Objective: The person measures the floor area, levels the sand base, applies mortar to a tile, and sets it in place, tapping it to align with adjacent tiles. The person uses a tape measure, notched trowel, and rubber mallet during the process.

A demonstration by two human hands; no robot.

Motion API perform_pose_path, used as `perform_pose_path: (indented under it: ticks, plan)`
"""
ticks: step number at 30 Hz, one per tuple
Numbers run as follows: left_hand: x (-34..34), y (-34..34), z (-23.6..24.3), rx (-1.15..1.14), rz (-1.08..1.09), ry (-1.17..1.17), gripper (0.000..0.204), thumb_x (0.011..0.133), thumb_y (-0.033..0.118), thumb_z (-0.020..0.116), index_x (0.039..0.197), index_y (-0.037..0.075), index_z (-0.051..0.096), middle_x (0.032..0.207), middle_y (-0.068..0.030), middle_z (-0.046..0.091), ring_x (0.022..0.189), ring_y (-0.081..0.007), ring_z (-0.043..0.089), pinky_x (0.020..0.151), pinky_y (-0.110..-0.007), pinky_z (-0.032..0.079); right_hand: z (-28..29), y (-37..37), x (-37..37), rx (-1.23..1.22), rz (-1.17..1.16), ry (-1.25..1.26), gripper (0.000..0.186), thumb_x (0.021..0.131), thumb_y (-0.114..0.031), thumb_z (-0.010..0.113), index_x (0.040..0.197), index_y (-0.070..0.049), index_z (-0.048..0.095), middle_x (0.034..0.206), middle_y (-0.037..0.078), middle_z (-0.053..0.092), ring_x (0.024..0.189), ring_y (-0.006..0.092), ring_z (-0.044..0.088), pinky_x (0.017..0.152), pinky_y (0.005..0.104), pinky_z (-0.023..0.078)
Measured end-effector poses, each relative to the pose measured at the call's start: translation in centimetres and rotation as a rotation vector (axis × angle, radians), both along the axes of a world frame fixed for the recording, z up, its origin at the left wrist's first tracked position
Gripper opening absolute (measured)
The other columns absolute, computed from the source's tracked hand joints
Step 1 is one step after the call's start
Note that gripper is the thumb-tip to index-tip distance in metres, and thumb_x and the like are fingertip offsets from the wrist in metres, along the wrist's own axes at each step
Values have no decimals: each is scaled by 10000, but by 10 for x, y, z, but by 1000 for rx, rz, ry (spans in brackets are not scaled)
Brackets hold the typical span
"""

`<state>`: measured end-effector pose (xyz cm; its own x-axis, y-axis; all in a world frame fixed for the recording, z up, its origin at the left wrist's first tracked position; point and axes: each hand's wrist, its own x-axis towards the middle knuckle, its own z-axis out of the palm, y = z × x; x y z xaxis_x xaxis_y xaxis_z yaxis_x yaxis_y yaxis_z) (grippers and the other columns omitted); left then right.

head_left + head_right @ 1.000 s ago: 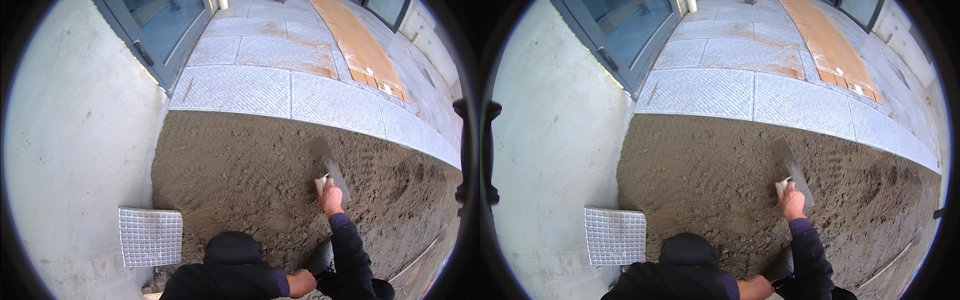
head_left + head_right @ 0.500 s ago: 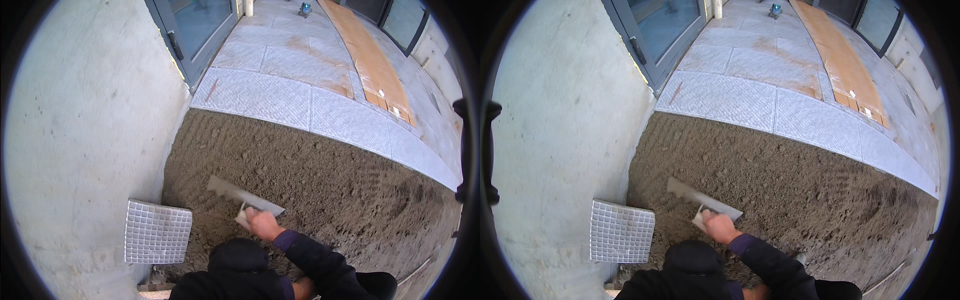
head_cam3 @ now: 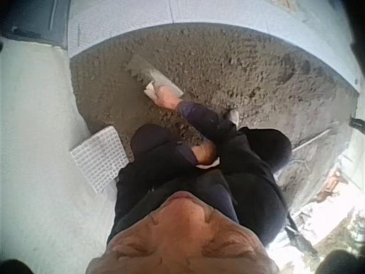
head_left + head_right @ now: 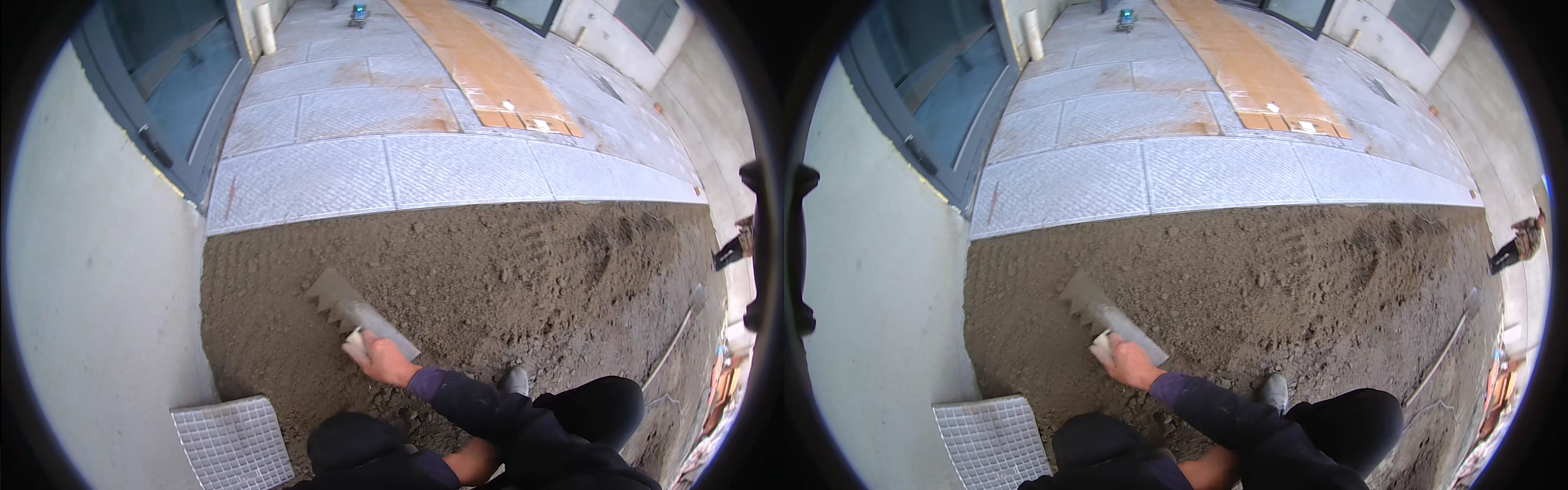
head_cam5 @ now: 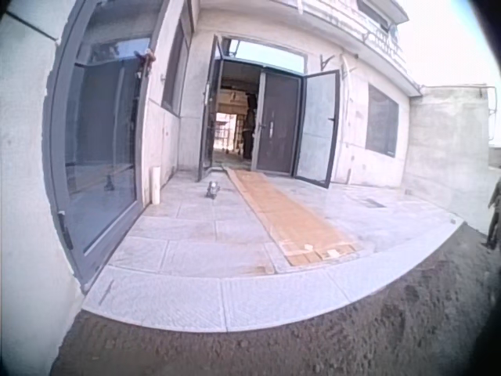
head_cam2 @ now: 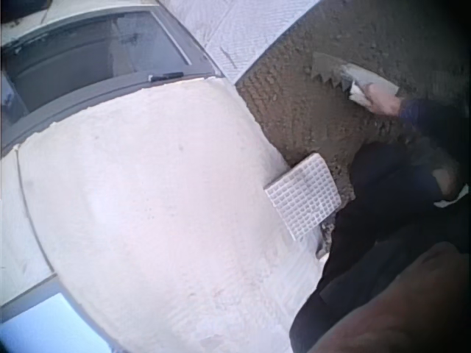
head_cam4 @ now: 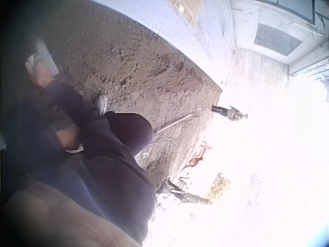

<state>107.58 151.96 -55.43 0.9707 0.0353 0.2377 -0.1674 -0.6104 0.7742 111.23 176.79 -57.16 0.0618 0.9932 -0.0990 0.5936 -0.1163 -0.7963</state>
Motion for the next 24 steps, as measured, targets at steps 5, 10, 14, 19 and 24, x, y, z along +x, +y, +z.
perform_pose_path:
  ticks: [5,10,14,19,24]
  plan:
    - [-4,7,-9,17,-9,-4,285,846,159,609,1063,61,765,1106,-198,730,992,-393,699,781,-585,534,-14,-2,20,-69,78,-16,510,1011,-453,638,1066,53,613,818,324,682,828,512,684,739,549,546]
    - [-2,26,17,3,-314,388,153,810,147,629,860,80,757,822,-188,739,745,-386,723,664,-537,563,-30,-1,151,144,-288,-74,464,1001,-403,657,1028,60,650,814,320,682,773,477,696,684,526,543]
    - [-4,69,61,-5,-307,338,230,858,189,634,1037,96,744,938,-196,749,818,-384,727,700,-520,571,-3,-41,298,-26,-593,-266,554,1015,-475,627,964,74,679,814,294,694,836,424,722,718,506,523]
    - [8,102,76,42,-365,574,332,933,304,620,1148,58,684,978,-214,733,883,-419,713,747,-539,567,25,-174,462,-315,-1052,-178,491,984,-479,658,989,2,756,741,99,721,566,183,674,491,360,543]
    - [19,108,49,-2,-332,651,358,957,368,624,1086,37,666,951,-219,720,883,-428,698,739,-558,543,-1,-292,533,-230,-1563,269,576,998,-569,615,768,-41,621,664,71,574,471,191,500,435,376,359]
